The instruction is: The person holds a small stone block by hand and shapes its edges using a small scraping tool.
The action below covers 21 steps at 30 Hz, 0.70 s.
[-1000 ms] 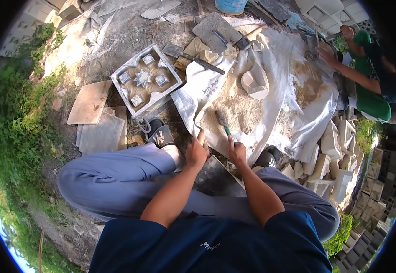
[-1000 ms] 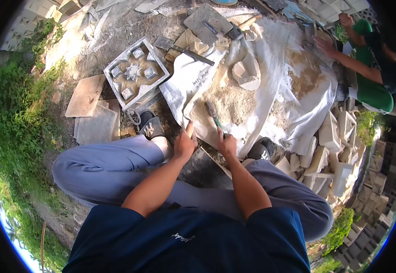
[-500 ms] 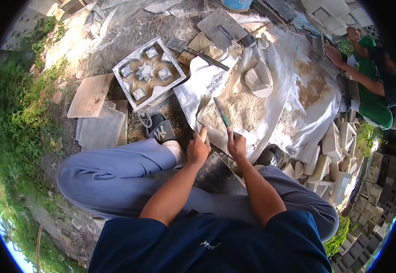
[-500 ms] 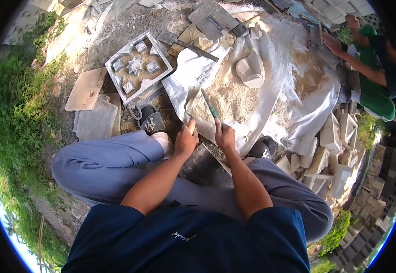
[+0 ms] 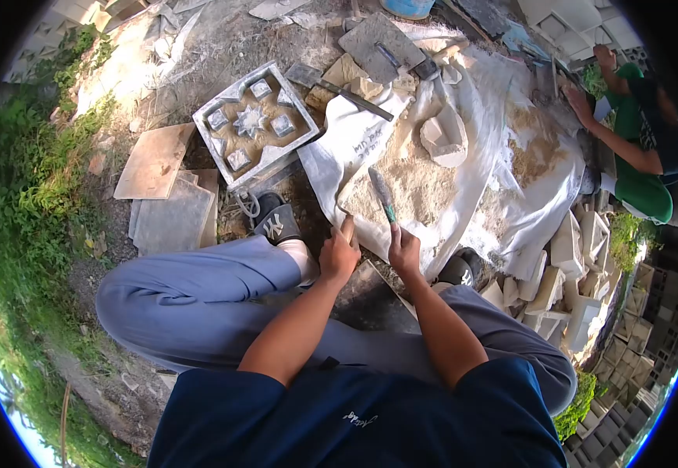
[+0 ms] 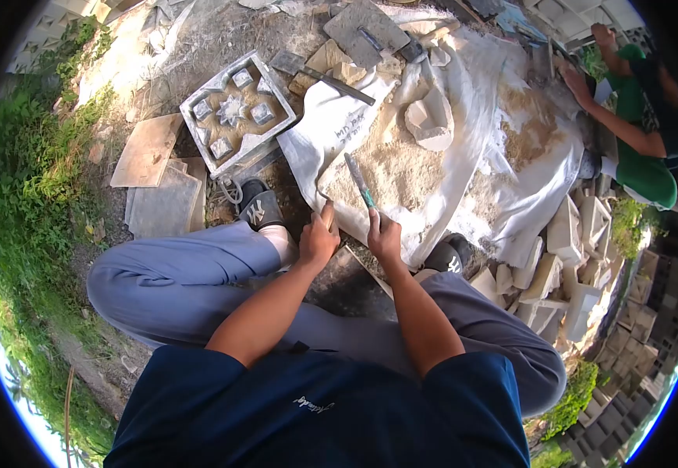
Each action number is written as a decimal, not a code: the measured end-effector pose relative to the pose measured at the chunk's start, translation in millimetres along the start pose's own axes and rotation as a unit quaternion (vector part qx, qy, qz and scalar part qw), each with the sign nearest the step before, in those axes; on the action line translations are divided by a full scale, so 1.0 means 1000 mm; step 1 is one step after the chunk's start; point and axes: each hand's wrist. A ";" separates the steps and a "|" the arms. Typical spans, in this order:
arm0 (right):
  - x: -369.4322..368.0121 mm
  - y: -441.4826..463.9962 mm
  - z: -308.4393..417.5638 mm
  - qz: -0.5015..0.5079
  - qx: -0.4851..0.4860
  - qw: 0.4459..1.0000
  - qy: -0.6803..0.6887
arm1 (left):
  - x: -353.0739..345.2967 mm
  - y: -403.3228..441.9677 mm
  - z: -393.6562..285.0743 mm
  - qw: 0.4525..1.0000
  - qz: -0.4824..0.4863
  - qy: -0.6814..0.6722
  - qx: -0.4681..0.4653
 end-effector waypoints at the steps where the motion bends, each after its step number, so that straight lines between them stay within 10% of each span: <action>1: -0.004 -0.003 -0.015 -0.004 0.003 1.000 0.000 | 0.004 0.000 -0.002 1.000 -0.003 -0.001 -0.004; 3: -0.010 -0.007 -0.024 0.066 -0.091 0.981 -0.158 | 0.011 -0.003 -0.005 0.998 0.019 -0.050 0.039; 21: 0.001 -0.002 0.009 0.013 -0.035 0.999 -0.037 | 0.001 0.003 -0.002 0.994 0.038 -0.057 0.086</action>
Point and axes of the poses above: each hand's wrist, its own y-axis towards the middle knuckle, its own x-axis out of the back of the hand, z = x × y, and after that the axes turned 13 degrees about x, right-handed
